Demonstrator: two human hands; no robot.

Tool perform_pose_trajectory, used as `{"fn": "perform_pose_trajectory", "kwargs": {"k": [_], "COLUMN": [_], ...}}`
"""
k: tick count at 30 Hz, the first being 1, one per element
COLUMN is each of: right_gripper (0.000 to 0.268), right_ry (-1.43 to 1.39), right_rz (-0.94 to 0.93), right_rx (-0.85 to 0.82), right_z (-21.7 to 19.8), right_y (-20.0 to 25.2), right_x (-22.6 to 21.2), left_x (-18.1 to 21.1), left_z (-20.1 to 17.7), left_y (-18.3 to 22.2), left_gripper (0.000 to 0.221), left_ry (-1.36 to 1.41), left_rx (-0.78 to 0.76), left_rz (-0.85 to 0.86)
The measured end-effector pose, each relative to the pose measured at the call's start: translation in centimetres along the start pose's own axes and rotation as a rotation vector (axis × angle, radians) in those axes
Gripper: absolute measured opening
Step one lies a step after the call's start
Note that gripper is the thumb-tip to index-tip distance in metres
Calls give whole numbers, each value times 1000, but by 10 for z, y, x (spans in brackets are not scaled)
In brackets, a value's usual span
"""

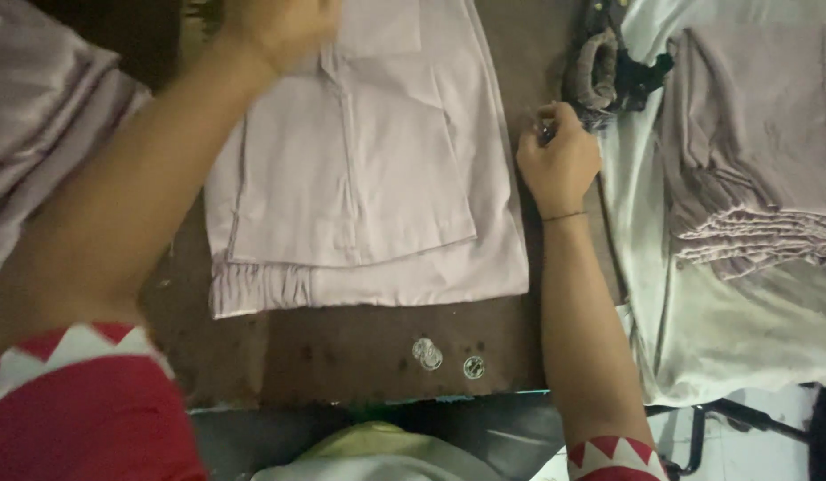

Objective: Folding satin pants and trimming loose threads with snips on a workbench

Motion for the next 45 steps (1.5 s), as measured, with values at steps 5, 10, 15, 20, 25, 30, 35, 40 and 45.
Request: {"fn": "perform_pose_trajectory", "kwargs": {"k": [5, 10, 15, 20, 25, 30, 35, 40, 45], "right_gripper": [18, 10, 45, 17, 17, 33, 23, 23, 20], "right_ry": [-121, -324, -509, -551, -588, -473, -492, -460, -535], "right_rz": [-179, -468, -555, -667, -711, -767, -830, -893, -719], "right_rx": [33, 64, -297, -532, -774, -831, -802, -734, -795], "right_z": [6, -9, -19, -27, -15, 5, 4, 9, 7], "right_y": [-2, 5, 34, 63, 85, 104, 107, 113, 115], "right_x": [13, -2, -51, -120, -141, -149, -154, -153, -159], "left_x": [51, 86, 86, 83, 84, 84, 83, 83, 84], "left_z": [-65, -91, -97, -99, -96, -97, -97, -96, -94], "left_y": [65, 120, 133, 141, 143, 142, 142, 142, 143], "left_gripper": [10, 20, 49, 34, 37, 35, 40, 38, 41], "left_ry": [121, 545, 542, 560, 522, 518, 531, 532, 511], "left_rx": [-189, -556, -541, -428, -432, -412, -449, -436, -440], "left_rz": [-8, -125, -76, -75, -56, -54, -53, -56, -49]}}
Point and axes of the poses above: each hand's wrist, its own y-axis away from the middle knuckle, its own z-axis out of the palm, x = y × z, the point moved 3 cm from there along -y, towards the middle knuckle, and after that the axes turned 13 degrees about -y, right-handed, at the moved point
